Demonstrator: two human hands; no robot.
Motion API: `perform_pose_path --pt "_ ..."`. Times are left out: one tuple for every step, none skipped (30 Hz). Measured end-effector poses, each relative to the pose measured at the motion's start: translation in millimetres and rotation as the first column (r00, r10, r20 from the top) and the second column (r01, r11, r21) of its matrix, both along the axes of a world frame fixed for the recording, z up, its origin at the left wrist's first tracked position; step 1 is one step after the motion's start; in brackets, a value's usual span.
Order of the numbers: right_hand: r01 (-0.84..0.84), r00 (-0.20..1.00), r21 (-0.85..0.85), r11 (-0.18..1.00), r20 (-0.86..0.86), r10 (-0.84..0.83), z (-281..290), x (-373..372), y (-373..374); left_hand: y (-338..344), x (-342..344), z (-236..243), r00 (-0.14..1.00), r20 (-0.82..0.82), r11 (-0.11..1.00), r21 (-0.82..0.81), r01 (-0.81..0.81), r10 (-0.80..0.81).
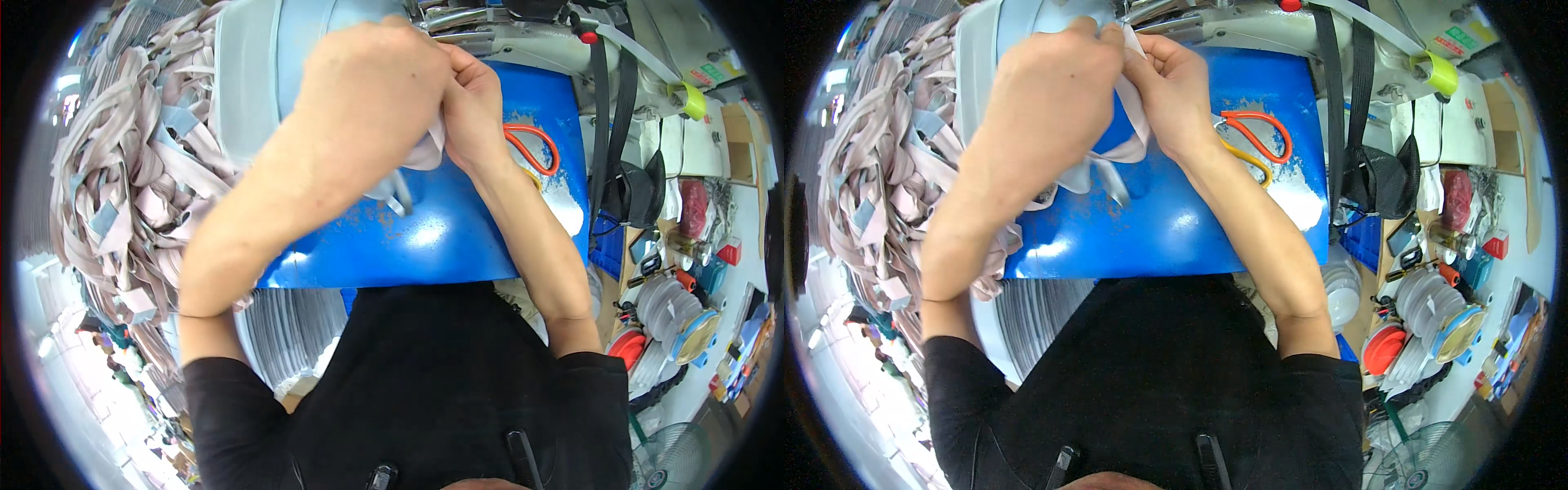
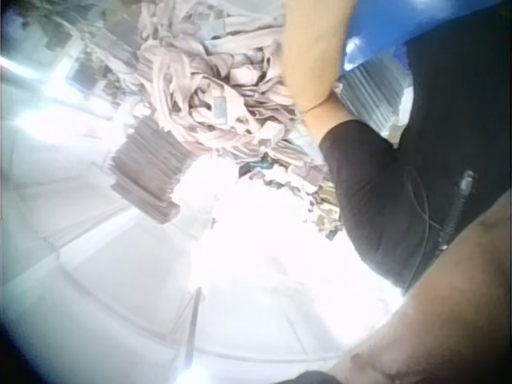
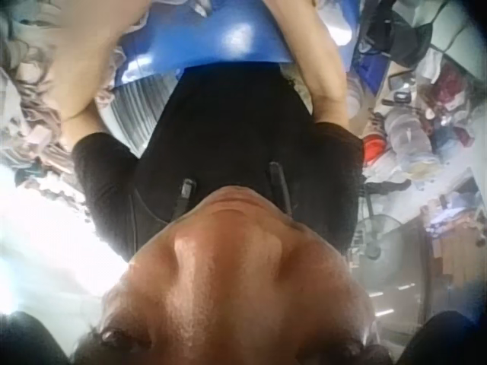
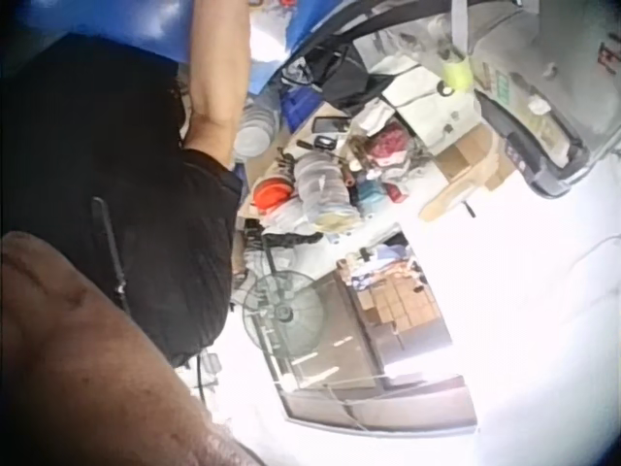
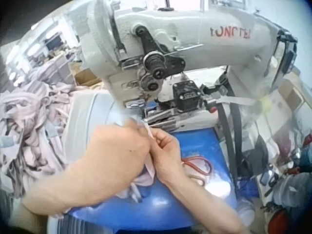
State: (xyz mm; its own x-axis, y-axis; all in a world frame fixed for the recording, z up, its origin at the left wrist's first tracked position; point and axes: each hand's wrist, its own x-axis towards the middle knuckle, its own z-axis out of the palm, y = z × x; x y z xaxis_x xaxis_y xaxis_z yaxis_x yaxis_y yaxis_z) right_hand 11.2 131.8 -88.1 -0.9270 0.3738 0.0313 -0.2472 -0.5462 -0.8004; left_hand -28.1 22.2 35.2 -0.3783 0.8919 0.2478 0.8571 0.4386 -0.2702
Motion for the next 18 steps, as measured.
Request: perform_pose_path --pt "0.004 1.000 0.007 1.000 0.010 -0.004 0.6 1.4 -0.3 5.7 3.0 -1.8 1.000 0.028 0.999 0.030 0.009 -0.010" --pt "0.007 1.000 0.035 0.999 0.028 -0.008 0.7 2.3 0.7 12.3 6.1 -4.8 0.998 0.057 0.998 0.061 0.017 -0.020" --pt "0.011 0.999 0.068 0.998 0.049 -0.015 -0.1 5.1 3.4 22.4 7.2 -12.7 0.992 0.088 0.995 0.032 -0.098 0.095" --pt "0.013 0.997 0.100 0.995 0.070 -0.020 -0.6 6.9 4.4 24.6 2.6 -15.5 0.990 0.106 0.991 0.083 -0.102 0.093" --pt "0.012 0.998 0.067 0.998 0.057 -0.016 -0.8 8.0 3.8 26.4 -2.0 -17.3 0.988 0.125 0.985 0.135 -0.108 0.091" --pt "0.001 0.999 0.036 0.999 0.045 -0.003 -0.3 10.5 3.8 26.5 -2.0 -18.6 0.984 0.147 0.974 0.187 -0.124 0.097" --pt "-0.011 0.999 0.005 1.000 0.032 0.011 0.3 13.4 3.6 22.6 -0.3 -21.4 0.971 0.218 0.960 0.240 -0.146 0.094" --pt "0.002 0.999 0.093 0.996 0.036 -0.005 -2.3 18.9 3.6 15.8 0.9 -25.7 0.954 0.288 0.941 0.289 -0.173 0.087" --pt "0.017 0.999 0.190 0.982 0.039 -0.025 -9.1 25.6 5.3 10.5 0.4 -33.0 0.932 0.356 0.917 0.344 -0.200 0.069" --pt "0.029 0.999 0.279 0.960 0.036 -0.040 -4.9 31.4 4.7 2.7 7.0 -35.6 0.930 0.366 0.914 0.370 -0.168 0.022" --pt "0.027 0.998 0.245 0.969 0.046 -0.039 3.7 44.2 3.9 -9.1 22.1 -36.1 0.927 0.375 0.908 0.396 -0.137 -0.024" --pt "0.027 0.999 0.271 0.962 0.034 -0.037 9.2 53.8 5.5 -19.8 36.4 -35.8 0.921 0.381 0.901 0.422 -0.096 -0.080" --pt "0.027 0.999 0.293 0.956 0.028 -0.037 10.4 64.3 7.7 -30.4 47.7 -38.0 0.925 0.364 0.908 0.415 -0.058 -0.108" --pt "0.026 0.999 0.314 0.949 0.023 -0.035 9.5 71.5 11.0 -35.6 50.3 -43.9 0.927 0.358 0.902 0.428 -0.056 -0.112" --pt "-0.026 0.999 0.274 0.961 -0.019 0.033 6.9 78.6 12.5 -42.7 55.6 -51.2 0.927 0.360 0.897 0.438 -0.063 -0.110" --pt "-0.068 0.994 0.289 0.955 -0.066 0.091 6.9 83.2 15.9 -48.7 59.3 -54.5 0.926 0.361 0.891 0.448 -0.071 -0.108" --pt "-0.108 0.982 0.306 0.946 -0.113 0.149 9.7 85.9 20.6 -51.6 53.0 -56.0 0.941 0.318 0.869 0.492 -0.058 -0.117" --pt "-0.143 0.965 0.325 0.935 -0.164 0.204 11.7 86.5 23.0 -55.8 46.7 -53.6 0.947 0.296 0.853 0.520 -0.049 -0.127"
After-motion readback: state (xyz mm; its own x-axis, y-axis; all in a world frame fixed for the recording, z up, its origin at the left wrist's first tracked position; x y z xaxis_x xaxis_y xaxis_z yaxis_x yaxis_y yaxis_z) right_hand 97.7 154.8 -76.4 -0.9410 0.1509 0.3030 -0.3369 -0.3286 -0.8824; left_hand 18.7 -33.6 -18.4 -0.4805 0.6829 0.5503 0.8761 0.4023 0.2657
